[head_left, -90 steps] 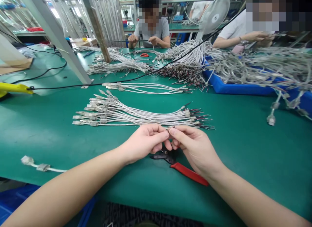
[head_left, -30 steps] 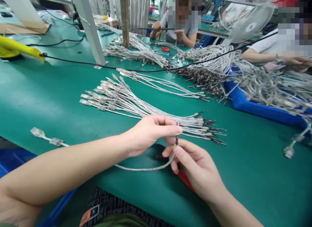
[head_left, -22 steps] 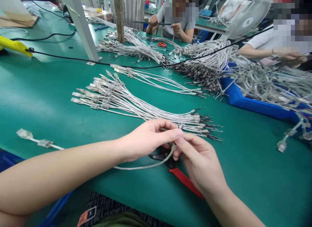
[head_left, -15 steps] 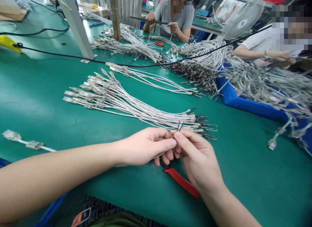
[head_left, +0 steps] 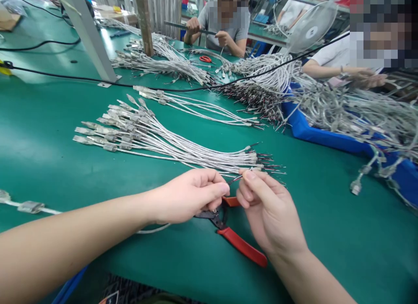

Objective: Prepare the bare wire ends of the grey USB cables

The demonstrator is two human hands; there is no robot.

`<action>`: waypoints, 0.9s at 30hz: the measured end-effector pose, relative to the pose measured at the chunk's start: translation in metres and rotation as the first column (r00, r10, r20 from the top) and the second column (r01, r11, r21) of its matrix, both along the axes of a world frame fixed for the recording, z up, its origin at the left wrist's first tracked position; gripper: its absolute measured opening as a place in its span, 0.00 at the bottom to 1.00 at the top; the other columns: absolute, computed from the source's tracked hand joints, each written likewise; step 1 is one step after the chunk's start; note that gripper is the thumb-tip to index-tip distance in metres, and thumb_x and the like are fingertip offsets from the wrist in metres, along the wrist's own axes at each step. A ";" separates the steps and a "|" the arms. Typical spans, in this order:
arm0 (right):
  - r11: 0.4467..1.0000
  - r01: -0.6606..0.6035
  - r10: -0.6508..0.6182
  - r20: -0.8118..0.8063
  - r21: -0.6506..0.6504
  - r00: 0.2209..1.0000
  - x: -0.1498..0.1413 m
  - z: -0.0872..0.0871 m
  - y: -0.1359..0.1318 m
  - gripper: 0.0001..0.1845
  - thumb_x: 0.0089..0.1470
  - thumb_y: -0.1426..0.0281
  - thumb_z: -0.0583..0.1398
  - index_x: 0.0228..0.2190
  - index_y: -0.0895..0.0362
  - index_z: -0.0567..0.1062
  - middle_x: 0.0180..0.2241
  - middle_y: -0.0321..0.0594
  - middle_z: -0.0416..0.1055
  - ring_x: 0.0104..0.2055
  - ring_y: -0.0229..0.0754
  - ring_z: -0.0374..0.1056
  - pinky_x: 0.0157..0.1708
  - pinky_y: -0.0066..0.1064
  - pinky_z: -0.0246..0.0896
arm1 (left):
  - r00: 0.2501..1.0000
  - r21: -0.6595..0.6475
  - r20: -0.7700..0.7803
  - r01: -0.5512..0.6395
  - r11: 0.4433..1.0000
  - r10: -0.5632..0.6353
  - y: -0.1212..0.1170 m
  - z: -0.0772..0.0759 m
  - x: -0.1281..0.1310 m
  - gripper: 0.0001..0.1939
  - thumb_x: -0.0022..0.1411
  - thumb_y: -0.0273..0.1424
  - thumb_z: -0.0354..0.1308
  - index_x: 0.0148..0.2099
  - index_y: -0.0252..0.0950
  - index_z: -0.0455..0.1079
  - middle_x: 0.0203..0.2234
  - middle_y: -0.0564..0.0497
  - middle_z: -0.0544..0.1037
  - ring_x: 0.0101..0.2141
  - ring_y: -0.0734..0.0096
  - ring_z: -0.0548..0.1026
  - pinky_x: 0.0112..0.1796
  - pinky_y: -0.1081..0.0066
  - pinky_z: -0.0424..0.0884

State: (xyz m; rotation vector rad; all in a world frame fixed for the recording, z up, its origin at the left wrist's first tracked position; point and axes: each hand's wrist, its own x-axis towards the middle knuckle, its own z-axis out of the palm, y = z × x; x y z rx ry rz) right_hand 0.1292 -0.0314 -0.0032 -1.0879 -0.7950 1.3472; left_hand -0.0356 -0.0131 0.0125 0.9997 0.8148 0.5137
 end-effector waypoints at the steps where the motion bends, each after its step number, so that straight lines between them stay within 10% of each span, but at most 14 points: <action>1: 1.000 0.001 -0.001 -0.003 0.000 1.000 0.000 0.000 0.000 0.05 0.49 0.69 0.69 0.28 0.58 0.81 0.17 0.31 0.59 0.20 0.30 0.55 0.18 0.22 0.53 | 1.000 -0.003 0.011 -0.017 1.000 0.017 0.000 0.000 0.000 0.17 0.61 0.43 0.58 0.32 0.35 0.61 0.17 0.60 0.62 0.17 0.83 0.54 0.19 0.79 0.49; 8: 0.999 -0.024 0.024 0.015 0.043 1.000 0.000 0.001 -0.002 0.04 0.50 0.69 0.68 0.29 0.57 0.82 0.17 0.32 0.59 0.20 0.31 0.56 0.18 0.23 0.53 | 0.997 0.174 -0.035 -0.066 0.983 0.073 0.000 -0.007 -0.003 0.16 0.63 0.41 0.58 0.49 0.38 0.70 0.16 0.61 0.57 0.18 0.81 0.50 0.20 0.76 0.46; 27: 0.997 -0.066 0.066 -0.003 -0.026 0.998 -0.005 -0.002 -0.006 0.05 0.48 0.69 0.69 0.26 0.57 0.79 0.15 0.31 0.59 0.19 0.32 0.55 0.18 0.24 0.54 | 0.972 0.368 -0.067 -0.184 0.912 0.223 -0.003 -0.010 0.003 0.06 0.63 0.32 0.57 0.35 0.35 0.66 0.24 0.56 0.68 0.25 0.79 0.64 0.26 0.77 0.60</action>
